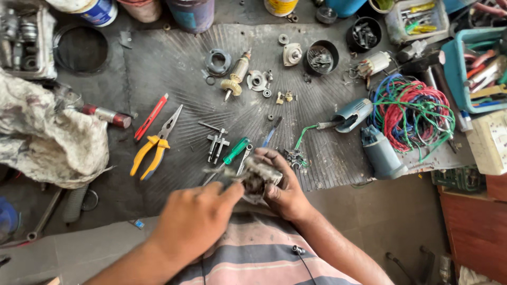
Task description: The person holds a small metal motor housing and scrapes debris from its interior using a screwdriver-like tool, rotating the housing to reach different sides. They then wipe the housing and their hands with a rag, continuing to scrape and clean the part at the workbench.
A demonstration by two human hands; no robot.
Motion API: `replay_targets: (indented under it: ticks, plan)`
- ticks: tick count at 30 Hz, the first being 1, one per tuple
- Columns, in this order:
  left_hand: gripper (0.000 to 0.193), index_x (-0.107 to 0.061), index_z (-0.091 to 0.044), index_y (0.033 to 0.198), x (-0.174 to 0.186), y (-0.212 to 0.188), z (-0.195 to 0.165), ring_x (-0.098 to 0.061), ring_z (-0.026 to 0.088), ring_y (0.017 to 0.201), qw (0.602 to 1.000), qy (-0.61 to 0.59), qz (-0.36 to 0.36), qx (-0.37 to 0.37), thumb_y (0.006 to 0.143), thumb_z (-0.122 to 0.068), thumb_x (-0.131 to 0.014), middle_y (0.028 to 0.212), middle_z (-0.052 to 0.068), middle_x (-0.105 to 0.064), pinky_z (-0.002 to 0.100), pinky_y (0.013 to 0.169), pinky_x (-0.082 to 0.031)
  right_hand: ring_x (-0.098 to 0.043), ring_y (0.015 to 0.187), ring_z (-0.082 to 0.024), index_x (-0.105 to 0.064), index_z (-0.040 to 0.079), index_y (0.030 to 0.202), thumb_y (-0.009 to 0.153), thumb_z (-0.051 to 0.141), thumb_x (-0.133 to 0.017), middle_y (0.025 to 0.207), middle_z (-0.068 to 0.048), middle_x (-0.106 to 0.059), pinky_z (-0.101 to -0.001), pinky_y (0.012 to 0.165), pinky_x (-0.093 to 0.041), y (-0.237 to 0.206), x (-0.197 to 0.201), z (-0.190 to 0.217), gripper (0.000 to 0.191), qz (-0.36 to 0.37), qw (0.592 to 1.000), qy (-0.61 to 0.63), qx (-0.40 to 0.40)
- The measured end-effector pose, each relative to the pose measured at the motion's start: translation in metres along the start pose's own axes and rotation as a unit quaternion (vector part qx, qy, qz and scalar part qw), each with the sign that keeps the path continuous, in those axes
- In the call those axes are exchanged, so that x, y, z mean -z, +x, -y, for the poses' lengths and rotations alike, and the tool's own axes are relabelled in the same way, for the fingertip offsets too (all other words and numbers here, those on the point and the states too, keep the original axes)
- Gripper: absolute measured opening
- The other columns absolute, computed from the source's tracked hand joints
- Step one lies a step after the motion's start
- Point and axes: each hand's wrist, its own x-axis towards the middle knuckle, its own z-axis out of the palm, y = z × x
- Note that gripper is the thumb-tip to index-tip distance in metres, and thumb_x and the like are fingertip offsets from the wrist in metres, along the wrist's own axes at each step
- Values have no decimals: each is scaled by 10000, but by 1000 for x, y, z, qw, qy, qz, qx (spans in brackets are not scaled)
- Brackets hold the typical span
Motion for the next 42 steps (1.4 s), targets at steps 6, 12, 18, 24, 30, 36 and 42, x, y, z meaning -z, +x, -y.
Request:
replay_targets:
  ticks: [6, 12, 18, 24, 30, 36, 42]
  plan:
    - [194, -695, -124, 1076, 7, 0, 0, -719, 284, 631, 973, -225, -56, 4, 894, -184, -720, 786, 49, -718, 404, 528, -550, -533, 1342, -309, -243, 57, 1602, 788, 382, -926, 1464, -154, -500, -481, 1126, -468, -3, -1, 8, 1112, 6, 998, 58, 16]
    - [209, -746, -135, 1076, 8, -8, -7, -712, 292, 598, 988, -143, -47, 30, 879, -201, -764, 716, 73, -719, 429, 525, -543, -561, 1292, -341, -206, 71, 1623, 798, 402, -923, 1471, -171, -501, -485, 1073, -491, -7, 1, 4, 1142, 18, 998, 55, 15]
    - [216, -673, -93, 1115, -6, -4, -21, -752, 253, 752, 965, -216, -138, -46, 911, -148, -713, 927, 76, -749, 366, 631, -596, -568, 1297, -374, -186, 136, 1601, 808, 371, -916, 1478, -165, -470, -531, 1083, -506, -6, 0, 0, 1103, 31, 996, 53, 60]
    - [256, -716, -91, 1100, -10, -1, -23, -732, 297, 678, 982, -158, -105, -17, 858, -162, -763, 805, 90, -736, 423, 572, -559, -572, 1303, -378, -181, 131, 1585, 799, 366, -921, 1490, -157, -443, -542, 1086, -509, -11, -5, 0, 1105, 38, 997, 28, 54]
    - [217, -696, -123, 1129, 1, -5, -23, -746, 255, 761, 956, -252, -140, -48, 918, -148, -743, 935, 63, -753, 357, 641, -596, -574, 1283, -376, -180, 130, 1596, 783, 403, -925, 1469, -171, -449, -536, 1077, -513, -9, -4, 7, 1136, 39, 997, 36, 62]
    - [291, -731, -113, 1109, -1, -11, -26, -695, 245, 600, 982, -130, -139, 1, 822, -144, -760, 746, 47, -691, 396, 539, -554, -570, 1283, -362, -172, 132, 1591, 787, 431, -918, 1472, -180, -438, -523, 1075, -508, -10, -3, 9, 1137, 47, 997, 10, 53]
    - [273, -709, -77, 1082, -7, 4, -30, -699, 275, 605, 995, -74, -69, 7, 831, -177, -744, 741, 76, -688, 419, 511, -546, -573, 1302, -365, -160, 134, 1592, 800, 445, -909, 1485, -194, -439, -507, 1107, -498, -10, -4, 9, 1134, 60, 996, -41, 48]
